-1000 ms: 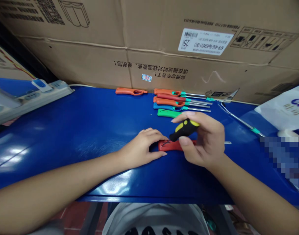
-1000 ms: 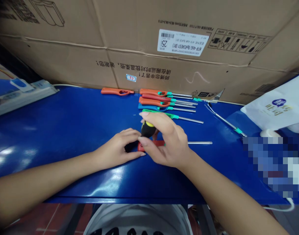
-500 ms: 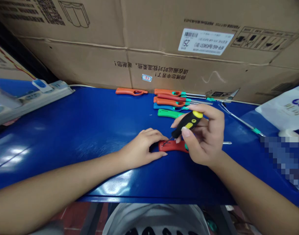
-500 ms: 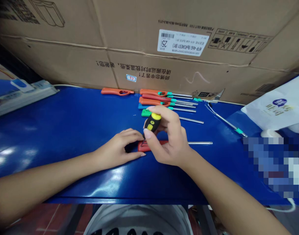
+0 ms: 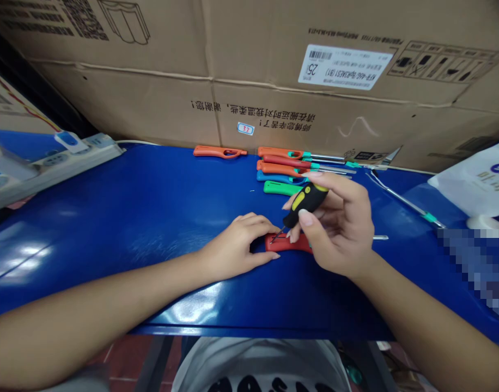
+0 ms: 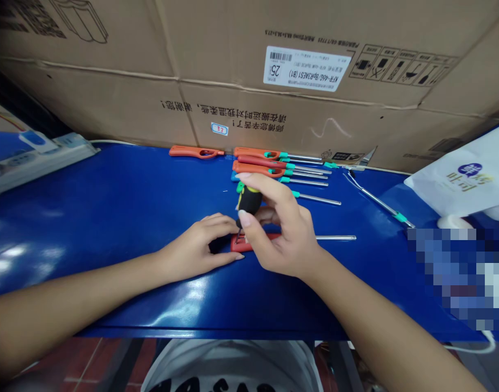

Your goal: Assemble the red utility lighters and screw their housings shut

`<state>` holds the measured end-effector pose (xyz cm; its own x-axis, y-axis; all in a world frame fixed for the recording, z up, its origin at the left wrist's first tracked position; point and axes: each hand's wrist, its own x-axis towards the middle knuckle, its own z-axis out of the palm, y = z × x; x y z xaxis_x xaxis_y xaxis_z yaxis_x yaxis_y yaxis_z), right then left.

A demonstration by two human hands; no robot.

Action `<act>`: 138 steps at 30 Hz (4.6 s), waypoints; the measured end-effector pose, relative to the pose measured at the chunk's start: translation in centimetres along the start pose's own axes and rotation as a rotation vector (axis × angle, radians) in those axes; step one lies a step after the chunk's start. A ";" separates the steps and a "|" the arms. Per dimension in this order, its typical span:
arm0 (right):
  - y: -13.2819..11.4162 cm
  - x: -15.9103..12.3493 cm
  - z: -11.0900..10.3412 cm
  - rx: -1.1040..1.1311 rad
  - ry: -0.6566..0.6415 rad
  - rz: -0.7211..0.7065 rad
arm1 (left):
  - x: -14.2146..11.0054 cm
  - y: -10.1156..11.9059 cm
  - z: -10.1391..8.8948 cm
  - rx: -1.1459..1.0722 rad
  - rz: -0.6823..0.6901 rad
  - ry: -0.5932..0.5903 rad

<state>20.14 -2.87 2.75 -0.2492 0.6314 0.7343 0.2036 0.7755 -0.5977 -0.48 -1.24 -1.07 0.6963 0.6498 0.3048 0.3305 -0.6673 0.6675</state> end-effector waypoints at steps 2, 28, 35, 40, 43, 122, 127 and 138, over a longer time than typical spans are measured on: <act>-0.1 0.2 -0.2 0.052 -0.033 0.043 | 0.0 0.0 0.0 -0.008 -0.006 -0.005; -0.4 0.8 -1.0 -0.249 -0.031 -0.140 | 0.0 0.3 -0.1 -0.004 -0.009 0.005; -0.6 0.9 -1.4 -0.282 -0.013 -0.228 | 0.1 0.7 -0.3 -0.030 0.023 -0.027; -1.1 1.1 -1.6 -0.377 -0.023 -0.252 | 0.0 0.8 -0.4 -0.028 -0.007 -0.029; -1.3 1.3 -2.0 -0.560 -0.030 -0.409 | 0.0 0.8 -0.3 -0.031 -0.011 -0.036; -2.0 1.2 -1.5 -0.416 -0.102 -0.356 | 0.1 0.5 -0.2 -0.041 -0.014 -0.043; -1.8 1.3 -1.6 -0.515 0.013 -0.364 | 0.1 0.6 -0.2 -0.039 -0.014 -0.041; -2.0 1.4 -1.7 -0.482 -0.137 -0.339 | 0.1 0.6 -0.2 -0.043 0.004 -0.028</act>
<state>20.97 -3.58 5.49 -0.4886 0.3682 0.7910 0.4893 0.8663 -0.1010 -0.31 -1.50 -0.50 0.7153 0.6365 0.2887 0.3003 -0.6529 0.6953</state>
